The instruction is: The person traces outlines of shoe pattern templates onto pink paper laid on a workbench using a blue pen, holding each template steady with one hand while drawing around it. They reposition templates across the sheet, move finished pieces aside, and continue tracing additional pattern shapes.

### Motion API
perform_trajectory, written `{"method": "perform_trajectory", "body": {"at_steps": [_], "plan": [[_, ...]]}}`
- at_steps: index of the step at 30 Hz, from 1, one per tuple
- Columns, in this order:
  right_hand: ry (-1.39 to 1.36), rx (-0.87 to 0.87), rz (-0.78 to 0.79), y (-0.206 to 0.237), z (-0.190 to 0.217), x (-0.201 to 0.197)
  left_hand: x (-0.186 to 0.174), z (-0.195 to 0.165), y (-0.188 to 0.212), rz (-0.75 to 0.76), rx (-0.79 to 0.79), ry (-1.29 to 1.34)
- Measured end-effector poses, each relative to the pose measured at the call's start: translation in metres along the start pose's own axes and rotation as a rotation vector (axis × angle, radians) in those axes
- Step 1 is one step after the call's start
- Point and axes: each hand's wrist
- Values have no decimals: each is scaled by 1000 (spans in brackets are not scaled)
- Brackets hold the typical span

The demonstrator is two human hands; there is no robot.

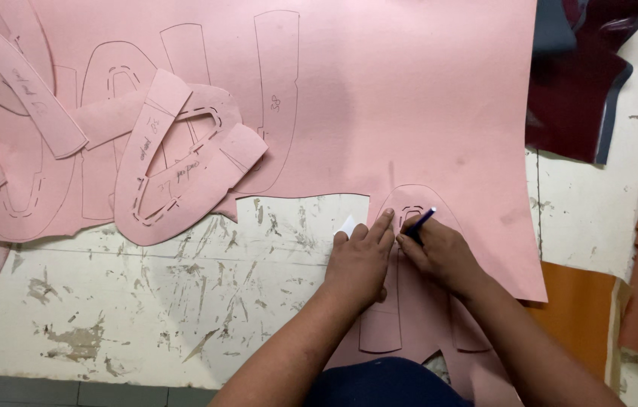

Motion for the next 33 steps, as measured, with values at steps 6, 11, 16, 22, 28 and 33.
{"method": "perform_trajectory", "body": {"at_steps": [6,11,16,22,28,33], "plan": [[25,-53,-96,-8,9,6,1,4,0,6,-5,8],[-311,159,-91,7,3,6,3,6,-2,16,0,4],[-285,75,-98,16,-3,8,3,4,-2,14,7,-16],[-157,-262,-197,24,5,18,0,3,-2,24,0,-18],[-576,237,-249,34,-11,2,3,-3,-4,57,-16,-53],[-606,397,-463,46,-32,-25,8,-13,-6,-57,5,-113]]}}
Point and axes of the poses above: each hand's wrist, its own y-axis away from the middle knuckle, its own x-axis out of the palm, z = x × y, and after that the axes turned 9 degrees about -x, right-handed
